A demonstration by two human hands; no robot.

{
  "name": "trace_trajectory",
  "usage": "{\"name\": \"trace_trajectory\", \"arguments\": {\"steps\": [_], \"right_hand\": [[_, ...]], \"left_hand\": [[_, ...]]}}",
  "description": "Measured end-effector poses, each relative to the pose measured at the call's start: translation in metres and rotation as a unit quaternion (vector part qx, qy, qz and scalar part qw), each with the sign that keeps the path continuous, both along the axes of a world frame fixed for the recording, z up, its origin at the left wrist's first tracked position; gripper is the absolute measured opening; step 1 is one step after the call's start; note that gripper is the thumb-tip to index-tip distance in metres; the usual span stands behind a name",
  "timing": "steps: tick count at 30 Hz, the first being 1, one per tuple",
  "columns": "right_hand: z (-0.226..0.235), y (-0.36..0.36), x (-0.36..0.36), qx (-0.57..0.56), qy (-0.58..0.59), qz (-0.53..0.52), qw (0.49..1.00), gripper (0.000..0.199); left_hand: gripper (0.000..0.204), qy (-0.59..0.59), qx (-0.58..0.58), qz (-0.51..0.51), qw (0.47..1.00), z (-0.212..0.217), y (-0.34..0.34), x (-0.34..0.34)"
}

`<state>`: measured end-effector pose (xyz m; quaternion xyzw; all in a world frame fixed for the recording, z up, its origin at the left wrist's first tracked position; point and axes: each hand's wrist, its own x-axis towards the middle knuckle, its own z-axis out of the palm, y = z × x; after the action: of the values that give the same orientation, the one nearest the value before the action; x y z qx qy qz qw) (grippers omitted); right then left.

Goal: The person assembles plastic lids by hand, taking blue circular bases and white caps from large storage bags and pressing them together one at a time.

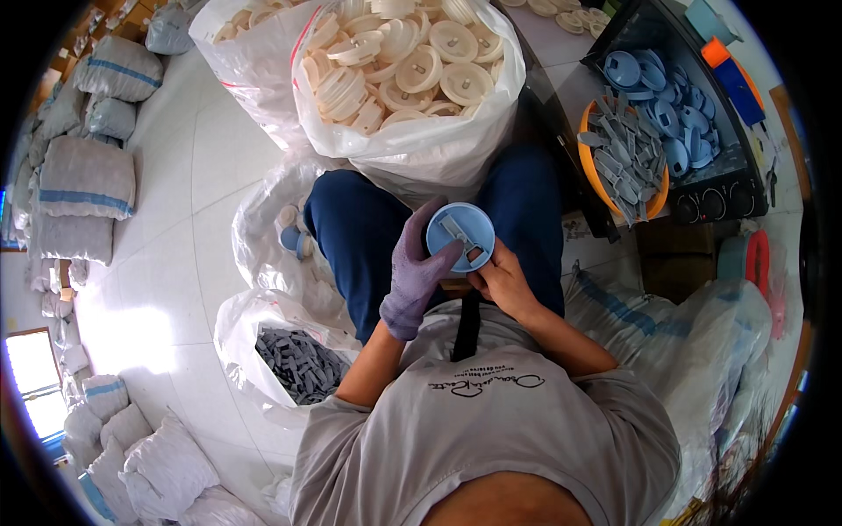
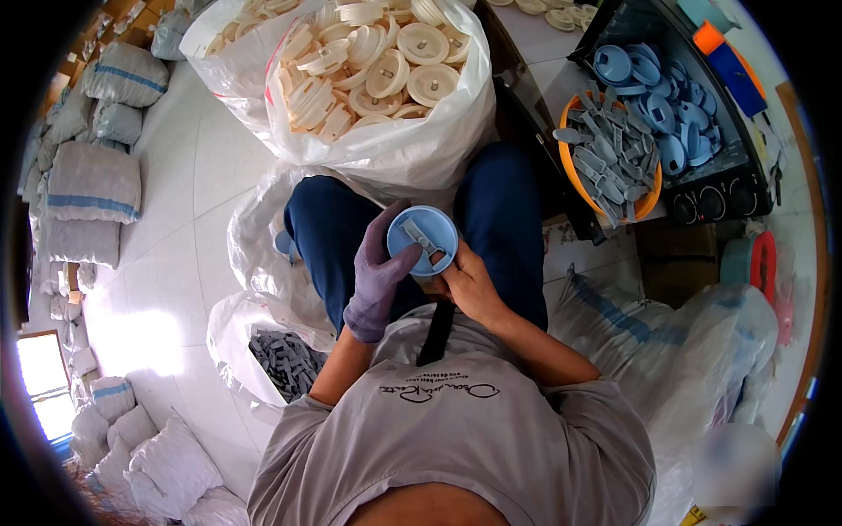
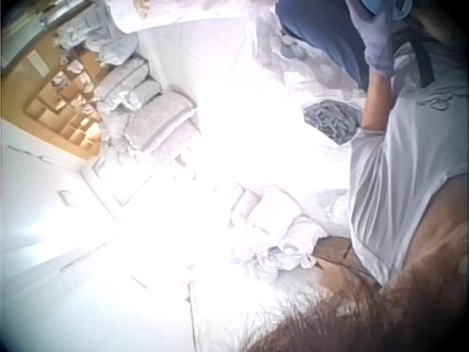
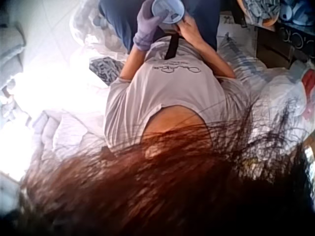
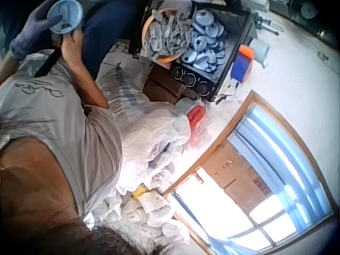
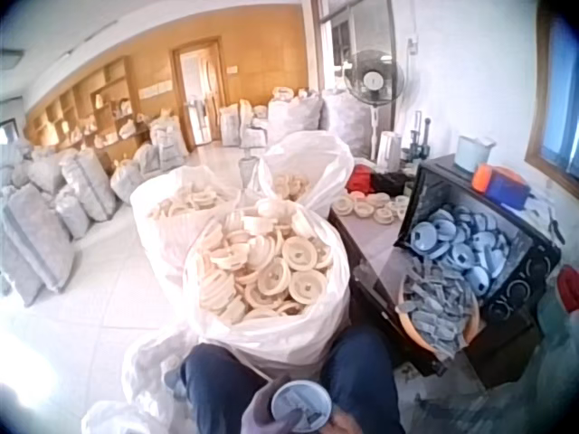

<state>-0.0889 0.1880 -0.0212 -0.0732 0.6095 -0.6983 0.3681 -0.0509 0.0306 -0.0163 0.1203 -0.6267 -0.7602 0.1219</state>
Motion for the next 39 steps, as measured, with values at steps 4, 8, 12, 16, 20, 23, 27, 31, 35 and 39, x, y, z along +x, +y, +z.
{"name": "trace_trajectory", "arguments": {"steps": [4, 8, 12, 16, 20, 23, 27, 31, 35, 39], "right_hand": [[0.008, -0.004, -0.002, -0.001, 0.041, 0.011, 0.999, 0.032], [0.008, 0.009, -0.009, 0.022, 0.045, 0.098, 0.994, 0.033], [-0.006, 0.016, 0.0, 0.009, 0.002, 0.104, 0.995, 0.028], [0.009, -0.003, -0.003, 0.044, 0.034, 0.112, 0.992, 0.02], [0.027, -0.015, -0.014, 0.04, 0.071, 0.125, 0.989, 0.02], [0.039, -0.018, -0.042, 0.099, 0.315, 0.186, 0.925, 0.016], [0.113, -0.052, -0.11, 0.205, 0.499, 0.044, 0.841, 0.014], [0.103, -0.101, -0.21, 0.362, 0.625, -0.062, 0.689, 0.02], [0.088, -0.121, -0.238, 0.42, 0.551, 0.022, 0.721, 0.023], [0.089, -0.098, -0.235, 0.284, 0.512, -0.022, 0.81, 0.02]], "left_hand": [[0.049, -0.064, 0.04, 0.045, 0.996, 0.002, 0.004, 0.002], [0.044, -0.064, 0.083, 0.052, 0.993, -0.007, 0.001, 0.002], [0.04, -0.05, 0.142, 0.072, 0.986, -0.011, -0.013, 0.0], [0.038, -0.037, 0.149, 0.071, 0.986, -0.001, -0.016, -0.004], [0.034, 0.015, 0.321, 0.018, 0.947, 0.011, -0.02, -0.003], [0.031, 0.011, 0.367, 0.028, 0.93, 0.005, -0.024, 0.004], [0.027, 0.0, 0.36, 0.082, 0.929, 0.005, -0.044, 0.007], [0.027, -0.036, 0.375, 0.051, 0.925, 0.003, -0.038, -0.001], [0.026, -0.051, 0.39, 0.028, 0.919, -0.006, -0.035, -0.001], [0.026, -0.071, 0.408, 0.014, 0.91, 0.006, -0.033, -0.002]]}}
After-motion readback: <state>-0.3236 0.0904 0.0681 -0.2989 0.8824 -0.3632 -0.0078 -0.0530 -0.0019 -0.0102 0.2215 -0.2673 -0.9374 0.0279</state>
